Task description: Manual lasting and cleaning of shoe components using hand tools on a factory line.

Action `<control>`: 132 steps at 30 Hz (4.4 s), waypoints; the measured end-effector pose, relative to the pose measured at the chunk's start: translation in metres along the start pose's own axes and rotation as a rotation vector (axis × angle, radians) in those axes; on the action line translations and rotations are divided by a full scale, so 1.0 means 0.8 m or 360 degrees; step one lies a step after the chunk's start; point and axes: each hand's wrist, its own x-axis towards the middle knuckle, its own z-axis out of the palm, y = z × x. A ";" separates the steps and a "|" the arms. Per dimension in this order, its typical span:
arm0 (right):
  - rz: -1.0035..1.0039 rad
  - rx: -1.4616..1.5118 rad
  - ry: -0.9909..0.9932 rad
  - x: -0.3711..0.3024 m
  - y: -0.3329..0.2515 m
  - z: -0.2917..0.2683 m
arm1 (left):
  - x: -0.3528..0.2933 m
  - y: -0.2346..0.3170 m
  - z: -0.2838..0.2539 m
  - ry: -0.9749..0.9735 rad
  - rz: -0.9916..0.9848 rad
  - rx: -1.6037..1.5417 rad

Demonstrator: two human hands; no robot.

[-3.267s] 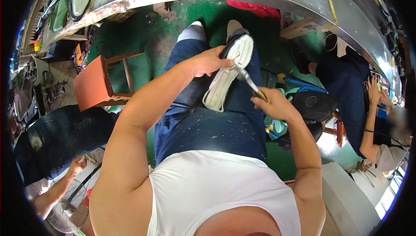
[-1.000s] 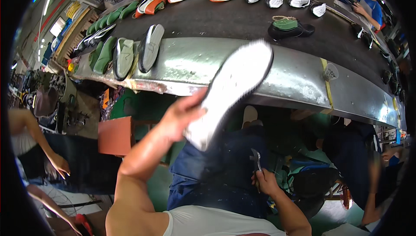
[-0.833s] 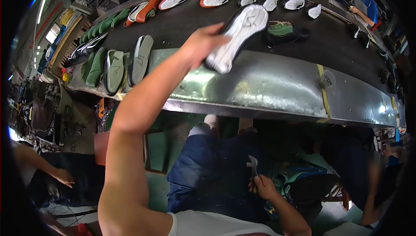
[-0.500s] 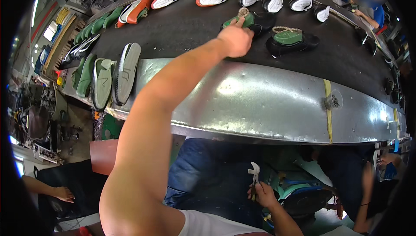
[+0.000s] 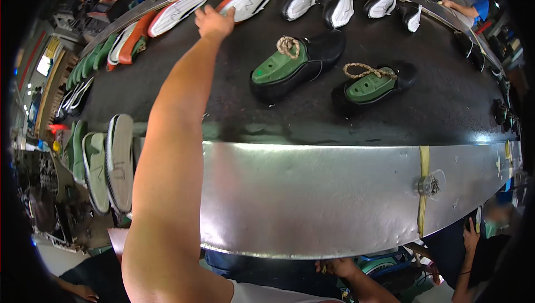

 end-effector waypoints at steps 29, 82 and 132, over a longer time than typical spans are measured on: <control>-0.0359 -0.0020 -0.0049 -0.064 0.217 0.050 | -0.643 -0.206 -0.452 -0.1501 -0.0413 -0.2105; -0.0893 -0.2357 0.0590 -0.201 0.086 0.248 | -0.746 -0.183 -0.462 -0.1623 -0.0099 -0.1937; -0.0934 -0.2880 0.0403 -0.188 0.100 0.179 | -0.874 -0.218 -0.414 -0.2200 -0.0342 -0.1707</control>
